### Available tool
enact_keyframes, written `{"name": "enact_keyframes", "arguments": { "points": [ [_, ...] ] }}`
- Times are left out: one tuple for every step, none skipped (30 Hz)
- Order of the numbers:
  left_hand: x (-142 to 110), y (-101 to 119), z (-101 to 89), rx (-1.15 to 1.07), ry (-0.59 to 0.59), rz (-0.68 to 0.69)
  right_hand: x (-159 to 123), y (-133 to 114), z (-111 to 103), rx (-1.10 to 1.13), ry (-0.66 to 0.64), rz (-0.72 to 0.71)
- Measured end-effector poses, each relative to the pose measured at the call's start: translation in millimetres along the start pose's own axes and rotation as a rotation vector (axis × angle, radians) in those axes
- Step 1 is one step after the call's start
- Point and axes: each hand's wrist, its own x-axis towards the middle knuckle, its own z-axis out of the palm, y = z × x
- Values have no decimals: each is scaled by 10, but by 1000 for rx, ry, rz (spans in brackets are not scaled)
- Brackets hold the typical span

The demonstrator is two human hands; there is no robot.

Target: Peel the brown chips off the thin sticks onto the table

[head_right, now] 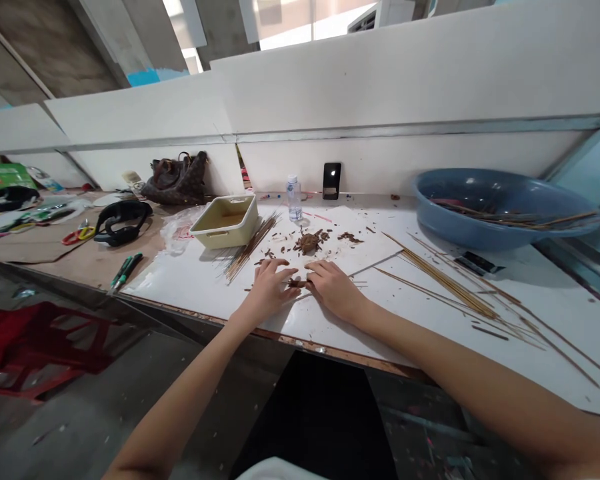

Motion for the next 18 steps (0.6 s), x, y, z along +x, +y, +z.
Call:
{"name": "enact_keyframes", "arguments": {
  "points": [
    [14, -9, -5, -17, -27, 16, -7, 2, 1, 4, 2, 3],
    [30, -15, -10, -36, -57, 28, -13, 8, 0, 9, 1, 6],
    [48, -17, -15, -47, -81, 35, -18, 12, -3, 13, -2, 8],
    [66, -16, -21, -48, -97, 39, -23, 14, -8, 11, -6, 8],
    [84, -13, -28, -43, -108, 44, -25, 11, -14, 2, -8, 8],
    [100, -8, -36, -36, -121, 50, -27, 1, -21, -16, -7, 7],
    [113, -2, -45, -29, -134, 57, -26, -15, -30, -41, -8, 3],
    [123, 4, -53, -24, -144, 62, -24, -37, -40, -77, -11, -4],
    [130, 9, -60, -23, -151, 67, -20, -64, -52, -124, -18, -14],
    [133, 13, -65, -24, -152, 70, -15, -92, -65, -179, -29, -27],
    [132, 16, -66, -29, -149, 71, -9, -121, -79, -233, -42, -41],
    [128, 17, -65, -38, -143, 68, -3, -147, -94, -282, -56, -55],
    [121, 16, -60, -53, -139, 62, 4, -169, -110, -317, -67, -66],
    [113, 14, -53, -73, -137, 56, 10, -185, -127, -335, -76, -72],
    [103, 9, -44, -95, -138, 51, 15, -195, -145, -336, -84, -73],
    [95, 3, -35, -115, -138, 49, 20, -198, -164, -325, -90, -71],
    [88, -3, -27, -130, -137, 52, 24, -194, -183, -308, -98, -64],
    [84, -9, -19, -136, -131, 57, 26, -186, -199, -288, -108, -55]
  ]
}}
